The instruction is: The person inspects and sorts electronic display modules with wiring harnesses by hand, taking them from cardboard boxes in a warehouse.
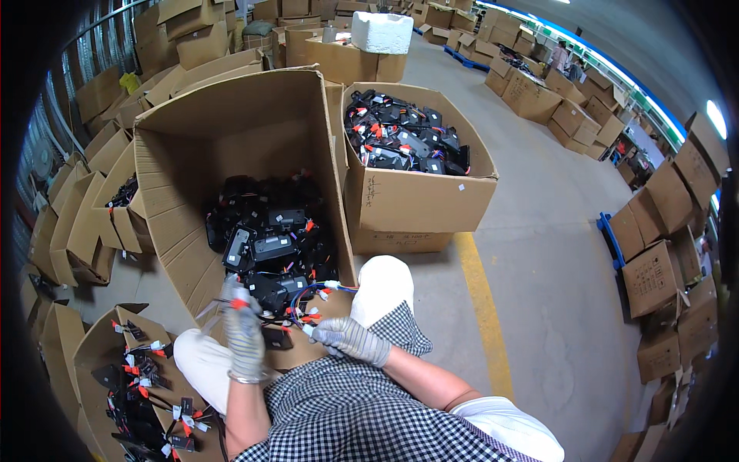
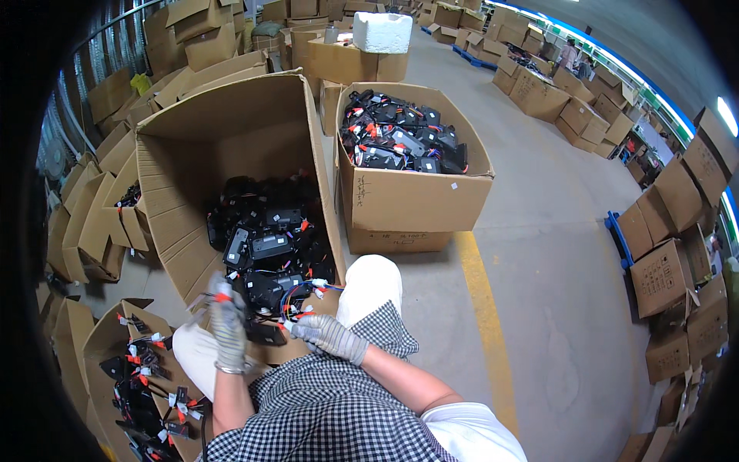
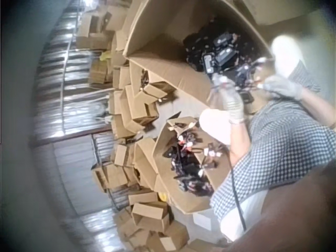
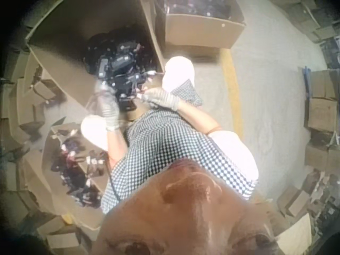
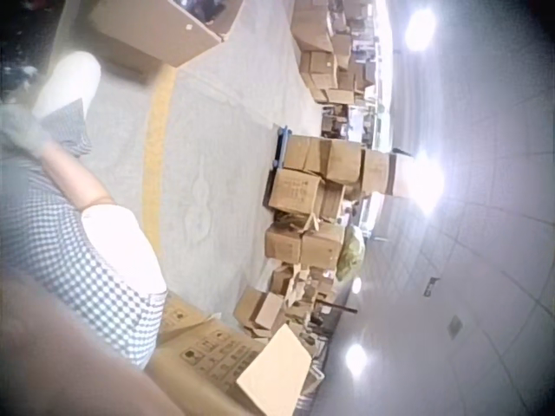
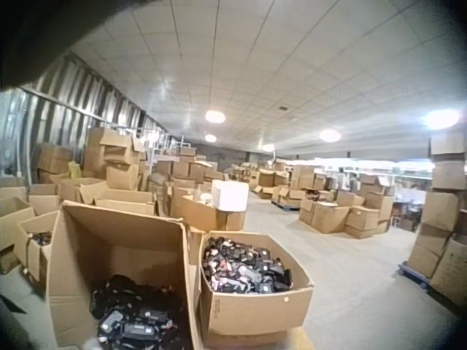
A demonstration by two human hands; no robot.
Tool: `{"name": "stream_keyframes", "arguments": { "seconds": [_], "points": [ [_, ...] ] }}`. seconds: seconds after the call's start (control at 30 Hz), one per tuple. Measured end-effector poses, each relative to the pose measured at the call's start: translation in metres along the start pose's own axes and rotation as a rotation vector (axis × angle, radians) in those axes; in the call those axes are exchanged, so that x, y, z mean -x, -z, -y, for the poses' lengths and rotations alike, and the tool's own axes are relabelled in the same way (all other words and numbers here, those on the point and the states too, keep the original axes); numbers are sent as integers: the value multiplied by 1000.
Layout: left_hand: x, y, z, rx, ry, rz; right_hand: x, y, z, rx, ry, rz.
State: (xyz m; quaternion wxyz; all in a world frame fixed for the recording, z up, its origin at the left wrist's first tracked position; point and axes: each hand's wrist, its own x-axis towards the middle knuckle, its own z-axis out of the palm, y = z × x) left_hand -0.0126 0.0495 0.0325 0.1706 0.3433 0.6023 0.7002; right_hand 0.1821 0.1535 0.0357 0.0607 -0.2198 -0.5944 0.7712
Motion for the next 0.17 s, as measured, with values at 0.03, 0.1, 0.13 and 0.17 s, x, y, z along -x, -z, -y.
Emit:
{"name": "stream_keyframes", "arguments": {
  "seconds": [0.03, 0.1, 0.13, 0.17],
  "points": [
    [15, -5, 18, -25, 11, 59, 6, -2, 5, -35, 45, -59],
    [41, -10, 14, -133, 40, 315, 16, -4, 13, 3, 74, -54],
    [52, -8, 3, -187, 150, 456, 20, -3, 11, -39, 55, -18],
    [60, -3, 2, -186, 156, 453, 22, -4, 6, -83, 35, 23]
  ]
}}
